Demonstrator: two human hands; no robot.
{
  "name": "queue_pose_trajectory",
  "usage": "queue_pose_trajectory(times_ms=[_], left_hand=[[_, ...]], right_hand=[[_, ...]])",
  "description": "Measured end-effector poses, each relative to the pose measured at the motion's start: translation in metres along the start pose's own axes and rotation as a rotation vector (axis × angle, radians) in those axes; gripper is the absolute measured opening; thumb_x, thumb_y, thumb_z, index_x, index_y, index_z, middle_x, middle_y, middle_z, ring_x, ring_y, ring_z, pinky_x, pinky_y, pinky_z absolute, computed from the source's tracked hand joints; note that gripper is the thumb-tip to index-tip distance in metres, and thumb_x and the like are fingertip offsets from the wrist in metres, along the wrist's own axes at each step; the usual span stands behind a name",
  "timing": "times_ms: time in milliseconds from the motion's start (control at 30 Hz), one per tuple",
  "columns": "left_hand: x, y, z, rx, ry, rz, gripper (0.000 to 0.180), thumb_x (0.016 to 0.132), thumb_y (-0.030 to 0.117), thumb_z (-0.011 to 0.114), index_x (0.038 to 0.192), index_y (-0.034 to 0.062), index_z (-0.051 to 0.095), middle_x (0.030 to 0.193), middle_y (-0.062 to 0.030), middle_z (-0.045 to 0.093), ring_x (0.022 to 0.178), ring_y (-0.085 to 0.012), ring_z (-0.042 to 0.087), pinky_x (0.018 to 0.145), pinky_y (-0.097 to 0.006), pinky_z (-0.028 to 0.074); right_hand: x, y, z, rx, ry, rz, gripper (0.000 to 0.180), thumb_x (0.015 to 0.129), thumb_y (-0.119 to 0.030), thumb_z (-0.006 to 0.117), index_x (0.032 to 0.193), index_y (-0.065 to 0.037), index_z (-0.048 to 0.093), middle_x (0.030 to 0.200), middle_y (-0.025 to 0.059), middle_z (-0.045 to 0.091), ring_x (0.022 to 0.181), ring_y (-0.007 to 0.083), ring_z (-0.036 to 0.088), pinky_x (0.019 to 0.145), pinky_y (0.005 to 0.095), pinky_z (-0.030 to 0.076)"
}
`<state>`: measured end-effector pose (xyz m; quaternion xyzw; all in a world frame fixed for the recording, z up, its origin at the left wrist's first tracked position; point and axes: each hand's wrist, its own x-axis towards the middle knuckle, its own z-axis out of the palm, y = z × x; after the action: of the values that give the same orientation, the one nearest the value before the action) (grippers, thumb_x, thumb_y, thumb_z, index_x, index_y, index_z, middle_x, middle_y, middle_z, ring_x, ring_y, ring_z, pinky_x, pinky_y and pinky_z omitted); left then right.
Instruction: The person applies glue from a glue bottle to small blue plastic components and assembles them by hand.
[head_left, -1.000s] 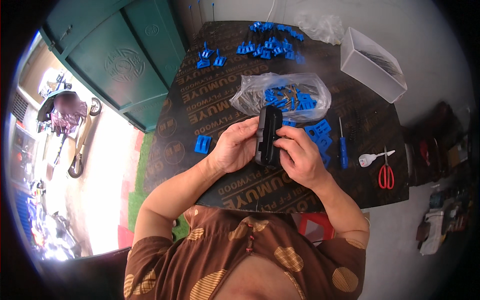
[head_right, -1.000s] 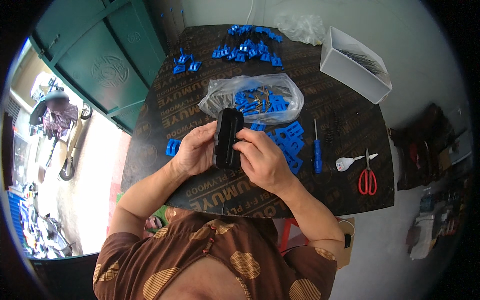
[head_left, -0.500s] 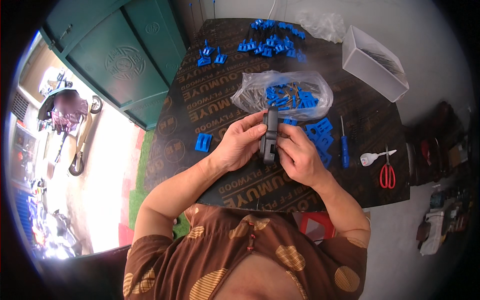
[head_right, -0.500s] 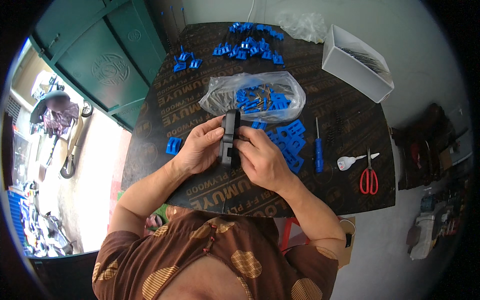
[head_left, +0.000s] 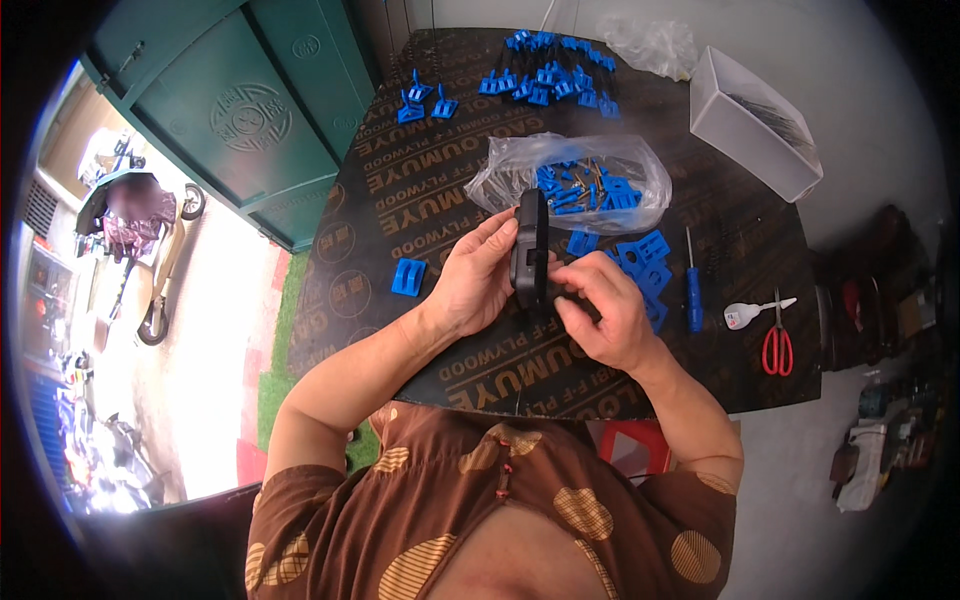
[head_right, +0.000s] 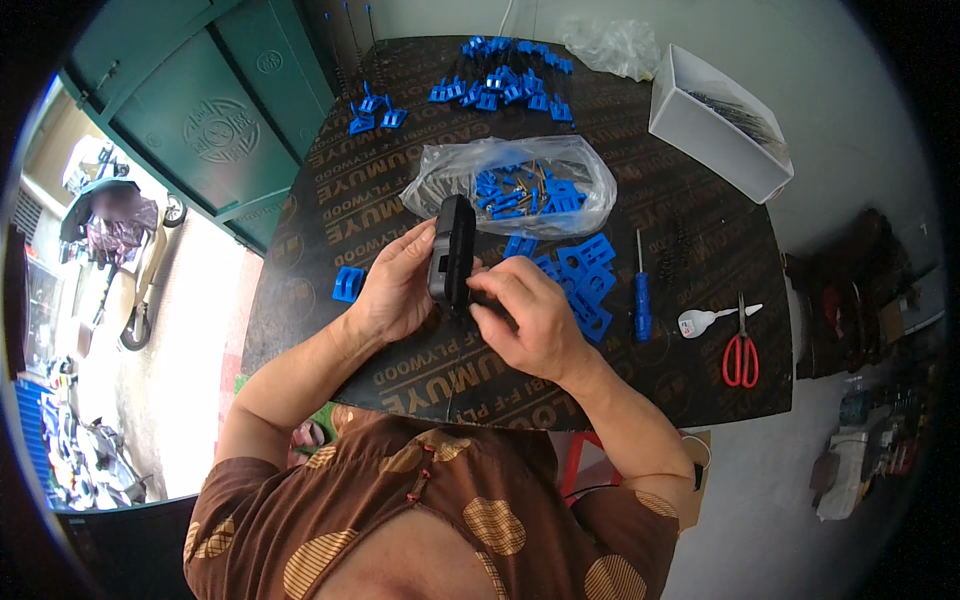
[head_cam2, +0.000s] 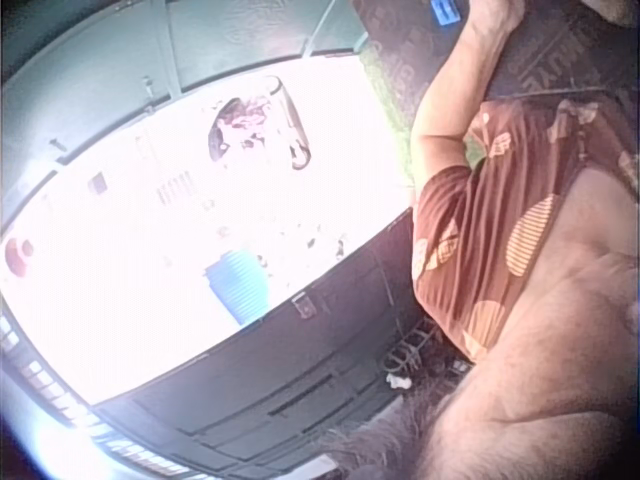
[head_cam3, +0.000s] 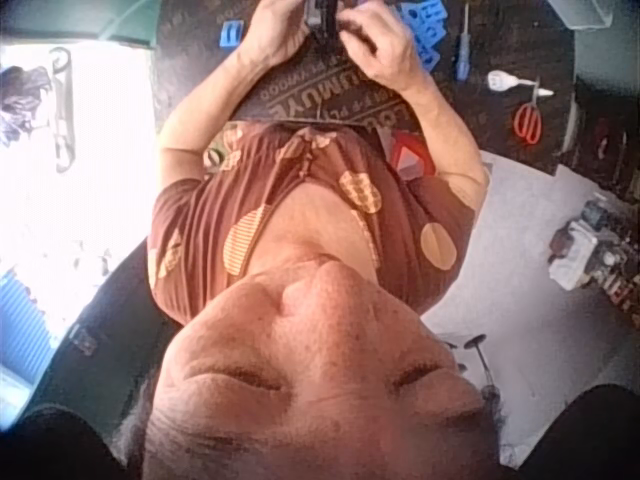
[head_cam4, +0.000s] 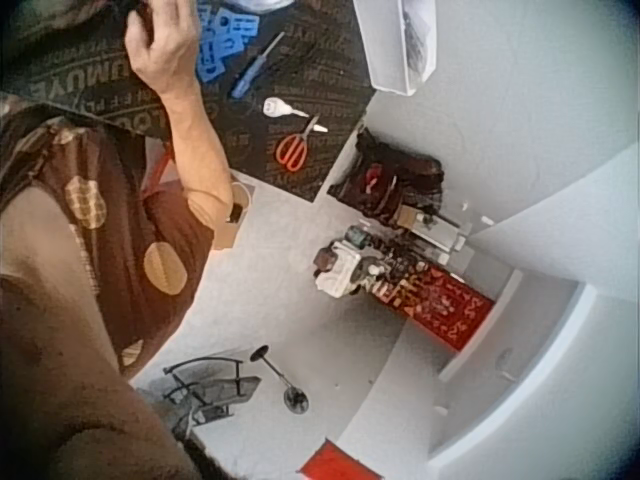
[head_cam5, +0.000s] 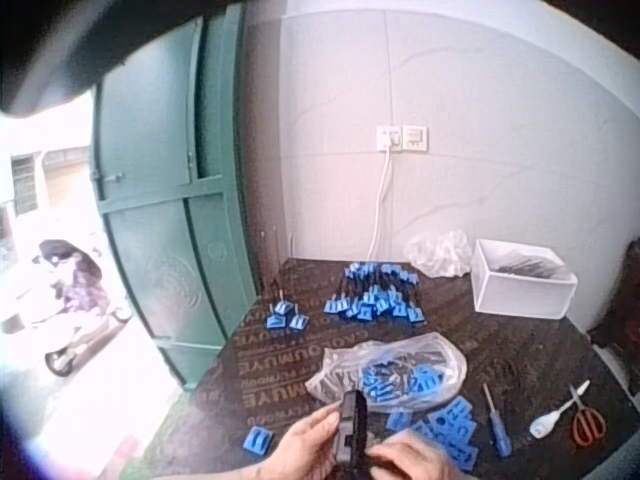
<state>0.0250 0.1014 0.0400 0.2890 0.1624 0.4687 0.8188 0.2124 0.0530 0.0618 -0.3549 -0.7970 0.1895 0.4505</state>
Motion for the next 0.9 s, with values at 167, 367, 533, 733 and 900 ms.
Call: queue_pose_trajectory(times_ms=[167,367,533,733,900], left_hand=[[-0.002,-0.004,0.004,0.057,0.032,0.013,0.041,0.099,0.023,0.046,0.130,-0.0015,0.037,0.106,-0.0146,0.060,0.097,-0.0241,0.062,0.086,-0.036,0.054],[-0.001,-0.005,0.000,0.108,0.015,0.036,0.036,0.098,0.022,0.047,0.126,-0.0006,0.042,0.105,-0.0134,0.060,0.097,-0.0237,0.062,0.086,-0.037,0.053],[-0.001,-0.002,-0.002,0.149,0.054,0.085,0.032,0.098,0.022,0.047,0.123,0.0016,0.047,0.109,-0.0142,0.060,0.099,-0.0260,0.062,0.088,-0.040,0.052],[-0.004,0.003,0.007,0.239,-0.001,0.061,0.040,0.093,0.024,0.058,0.125,0.0040,0.045,0.112,-0.0131,0.058,0.097,-0.0243,0.061,0.086,-0.039,0.052],[-0.004,-0.001,0.004,0.329,0.080,0.070,0.044,0.089,0.019,0.064,0.125,0.0041,0.043,0.106,-0.0112,0.058,0.094,-0.0214,0.061,0.083,-0.035,0.053]], right_hand=[[-0.005,0.003,0.007,-0.091,-0.031,-0.084,0.026,0.068,-0.004,0.074,0.088,-0.001,0.058,0.084,0.0093,0.054,0.074,0.0266,0.056,0.065,0.0346,0.047],[-0.002,0.004,0.011,-0.154,0.023,-0.160,0.019,0.070,0.003,0.070,0.083,0.000,0.056,0.079,0.0104,0.054,0.069,0.0289,0.055,0.060,0.0363,0.045],[0.000,0.005,0.009,-0.185,0.053,-0.176,0.018,0.070,0.006,0.067,0.083,0.001,0.056,0.078,0.0109,0.055,0.068,0.0295,0.055,0.058,0.0366,0.045],[0.000,0.004,0.007,-0.197,0.032,-0.189,0.019,0.069,0.007,0.066,0.084,0.001,0.058,0.080,0.0115,0.055,0.068,0.0295,0.055,0.058,0.0360,0.045],[-0.005,-0.003,0.009,0.195,-0.016,0.192,0.014,0.077,0.004,0.062,0.091,0.004,0.059,0.079,0.0091,0.055,0.067,0.0179,0.053,0.059,0.0276,0.042]])
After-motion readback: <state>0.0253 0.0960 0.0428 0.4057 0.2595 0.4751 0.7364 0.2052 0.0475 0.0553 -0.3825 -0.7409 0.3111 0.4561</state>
